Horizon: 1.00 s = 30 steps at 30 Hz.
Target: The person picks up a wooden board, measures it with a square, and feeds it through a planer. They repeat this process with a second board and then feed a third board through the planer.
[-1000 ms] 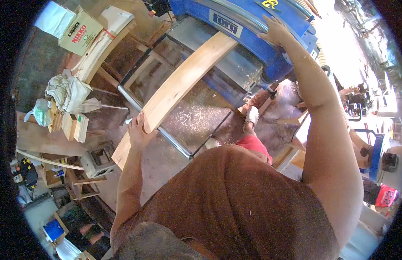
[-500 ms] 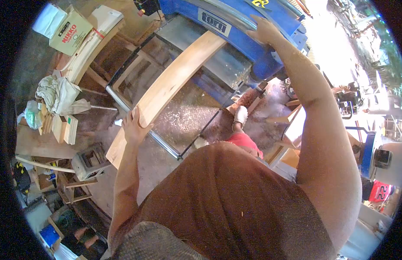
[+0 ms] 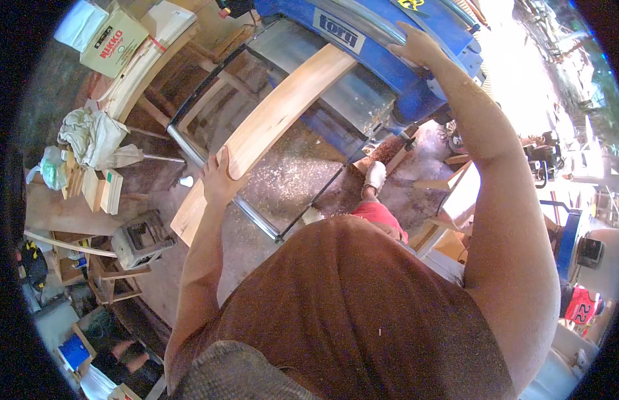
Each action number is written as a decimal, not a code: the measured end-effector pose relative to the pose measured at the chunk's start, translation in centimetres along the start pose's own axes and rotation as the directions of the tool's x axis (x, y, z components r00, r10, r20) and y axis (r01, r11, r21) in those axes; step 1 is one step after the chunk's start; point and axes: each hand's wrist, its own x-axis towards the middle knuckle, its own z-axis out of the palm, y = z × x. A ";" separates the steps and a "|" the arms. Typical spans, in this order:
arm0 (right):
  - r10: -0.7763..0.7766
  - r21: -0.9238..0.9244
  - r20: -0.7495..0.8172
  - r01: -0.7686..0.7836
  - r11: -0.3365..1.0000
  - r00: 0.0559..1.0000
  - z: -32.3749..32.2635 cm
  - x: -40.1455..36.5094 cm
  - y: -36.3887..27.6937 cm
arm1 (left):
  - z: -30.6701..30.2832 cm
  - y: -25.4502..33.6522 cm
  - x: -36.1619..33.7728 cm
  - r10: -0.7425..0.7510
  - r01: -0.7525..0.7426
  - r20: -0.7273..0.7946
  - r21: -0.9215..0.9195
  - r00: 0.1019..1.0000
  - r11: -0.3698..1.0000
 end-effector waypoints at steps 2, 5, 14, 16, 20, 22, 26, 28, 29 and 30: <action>0.017 0.000 0.024 -0.017 1.000 1.000 -0.3 0.0 -0.1 | 0.1 0.5 0.6 0.004 -0.004 -0.006 -0.008 1.000 1.000; 0.017 0.008 0.001 -0.017 1.000 1.000 -0.2 -0.1 -0.2 | -0.4 1.4 1.1 -0.005 0.005 0.032 0.003 0.999 1.000; 0.047 0.000 0.006 -0.047 0.999 0.999 -0.7 -0.5 -0.8 | 0.1 3.0 2.8 0.009 -0.009 0.016 0.002 1.000 1.000; 0.038 0.011 0.022 -0.039 0.999 0.999 -0.8 -0.4 -0.8 | 0.1 3.4 3.2 0.013 -0.012 0.026 -0.010 1.000 1.000; 0.044 0.008 0.002 -0.044 0.999 0.999 -0.5 -0.4 -0.4 | 0.0 4.3 4.0 0.012 -0.010 0.031 -0.044 0.999 0.999; 0.021 0.016 -0.008 -0.021 1.000 1.000 -0.6 -0.4 -0.5 | 0.2 4.7 4.4 0.023 -0.023 0.003 -0.030 1.000 0.999; -0.003 0.021 -0.067 0.004 1.000 0.998 0.0 -0.3 0.0 | 0.1 5.6 5.0 0.043 -0.044 -0.025 -0.055 0.999 0.998; -0.006 0.002 -0.067 0.006 1.000 0.998 0.1 -0.4 0.0 | 0.3 5.9 5.4 0.058 -0.062 -0.062 -0.067 0.996 0.996; -0.001 0.001 -0.070 0.001 1.000 0.998 -0.1 -0.4 0.0 | 0.5 6.1 5.6 0.063 -0.068 -0.064 -0.068 0.996 0.995; 0.001 0.001 -0.059 -0.001 1.000 0.998 0.0 -0.4 0.0 | 0.5 6.3 5.7 0.067 -0.072 -0.075 -0.062 0.995 0.995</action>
